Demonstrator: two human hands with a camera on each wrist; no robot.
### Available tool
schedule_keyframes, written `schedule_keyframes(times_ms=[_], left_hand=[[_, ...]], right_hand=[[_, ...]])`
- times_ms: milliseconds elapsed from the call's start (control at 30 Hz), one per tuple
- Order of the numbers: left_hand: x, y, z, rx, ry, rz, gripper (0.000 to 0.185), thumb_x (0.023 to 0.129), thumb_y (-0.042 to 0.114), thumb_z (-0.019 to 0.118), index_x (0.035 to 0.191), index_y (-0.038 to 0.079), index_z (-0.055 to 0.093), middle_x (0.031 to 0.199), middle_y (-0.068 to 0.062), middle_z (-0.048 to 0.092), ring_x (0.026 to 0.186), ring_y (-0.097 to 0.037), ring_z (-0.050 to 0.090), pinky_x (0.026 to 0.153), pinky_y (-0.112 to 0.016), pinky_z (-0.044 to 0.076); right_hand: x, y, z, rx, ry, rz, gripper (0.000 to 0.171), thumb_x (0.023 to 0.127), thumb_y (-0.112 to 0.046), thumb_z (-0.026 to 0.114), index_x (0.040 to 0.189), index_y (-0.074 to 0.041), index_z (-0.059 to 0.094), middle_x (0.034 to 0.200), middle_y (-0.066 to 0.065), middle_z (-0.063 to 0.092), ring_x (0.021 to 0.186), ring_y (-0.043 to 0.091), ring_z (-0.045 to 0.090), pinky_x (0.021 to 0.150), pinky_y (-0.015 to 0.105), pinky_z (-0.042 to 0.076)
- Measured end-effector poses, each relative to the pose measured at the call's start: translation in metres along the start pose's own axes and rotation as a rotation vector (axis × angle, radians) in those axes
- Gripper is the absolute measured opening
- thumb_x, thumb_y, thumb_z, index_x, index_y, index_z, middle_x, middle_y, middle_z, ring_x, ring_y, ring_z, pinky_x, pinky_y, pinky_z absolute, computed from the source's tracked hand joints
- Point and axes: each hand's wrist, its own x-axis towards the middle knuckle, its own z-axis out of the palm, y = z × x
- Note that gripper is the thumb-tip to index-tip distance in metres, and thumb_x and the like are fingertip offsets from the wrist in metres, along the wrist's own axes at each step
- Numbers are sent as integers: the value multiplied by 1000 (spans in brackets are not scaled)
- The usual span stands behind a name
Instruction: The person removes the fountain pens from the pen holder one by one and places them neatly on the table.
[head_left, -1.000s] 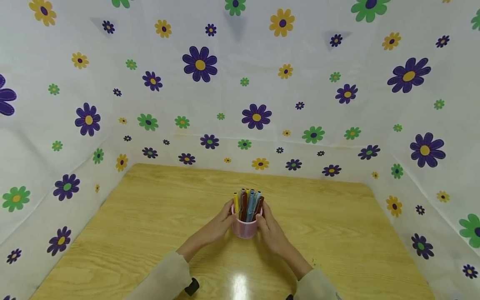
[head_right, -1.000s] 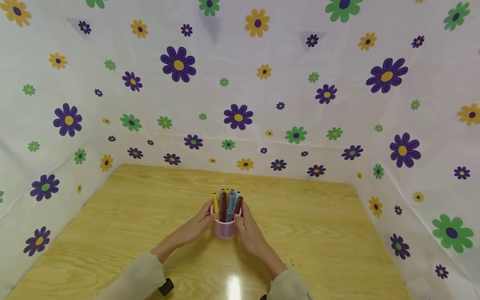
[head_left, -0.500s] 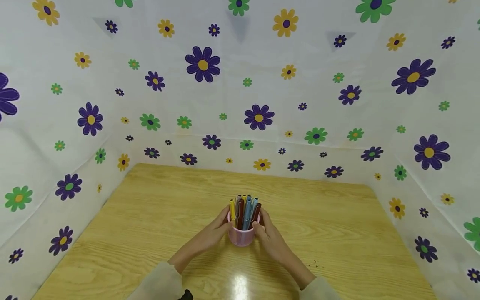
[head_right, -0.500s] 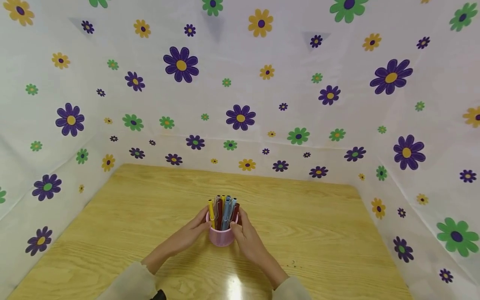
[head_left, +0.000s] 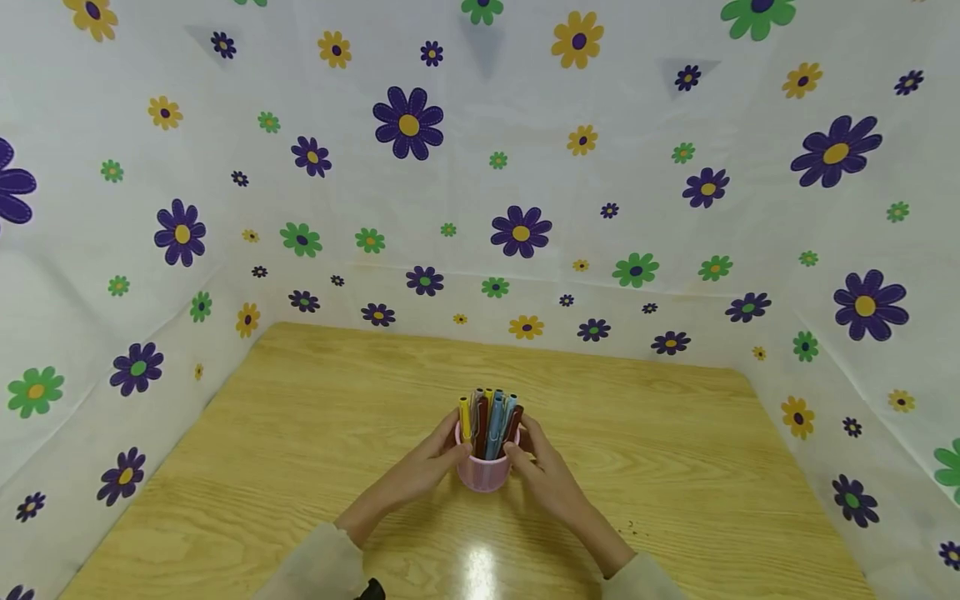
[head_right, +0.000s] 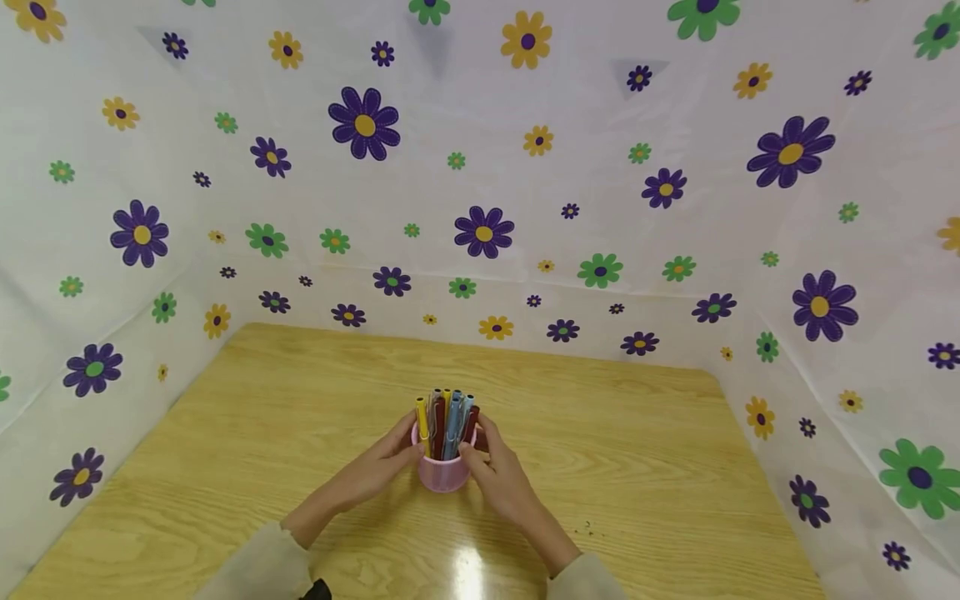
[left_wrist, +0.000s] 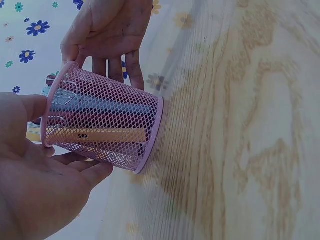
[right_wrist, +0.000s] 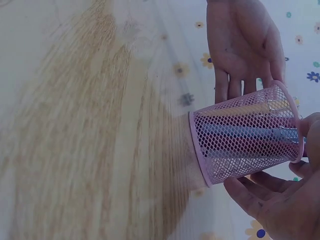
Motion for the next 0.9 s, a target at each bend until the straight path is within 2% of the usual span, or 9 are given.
schedule_keyframes(times_ms=[133, 233, 467, 667, 900], left_hand=[[-2, 1, 0, 0, 6, -5, 70, 112, 23, 46, 167, 11, 5, 171, -17, 10, 155, -32, 18, 124, -47, 20], [-3, 1, 0, 6, 14, -6, 70, 112, 24, 46, 167, 10, 4, 171, -19, 11, 155, -34, 18, 124, -49, 19], [-3, 1, 3, 48, 7, 14, 70, 113, 26, 42, 166, 7, 0, 170, -23, 9, 155, -38, 13, 124, -54, 15], [-4, 1, 4, 59, 12, -3, 70, 114, 24, 39, 165, 4, -3, 169, -25, 6, 155, -40, 10, 124, -54, 13], [-3, 0, 5, 25, 4, 15, 70, 113, 22, 39, 165, 5, -5, 170, -25, 3, 155, -39, 8, 125, -52, 12]], right_hand=[[5, -4, 0, 0, 67, -42, 52, 103, -15, 66, 150, -2, 49, 133, 17, 65, 120, 33, 64, 93, 39, 58], [10, -8, 0, 17, 142, -68, 46, 97, -10, 74, 138, 3, 58, 125, 17, 69, 113, 34, 67, 89, 37, 60], [16, -16, 1, 28, 274, -18, 26, 91, -5, 79, 114, 3, 68, 106, 15, 75, 98, 30, 73, 79, 25, 60], [17, -16, 3, 22, 293, -22, 20, 91, -5, 79, 107, 3, 71, 102, 14, 75, 94, 29, 73, 78, 26, 60], [18, -20, 3, 27, 332, 16, 17, 92, -4, 77, 106, 3, 72, 101, 15, 74, 90, 28, 73, 74, 24, 60]])
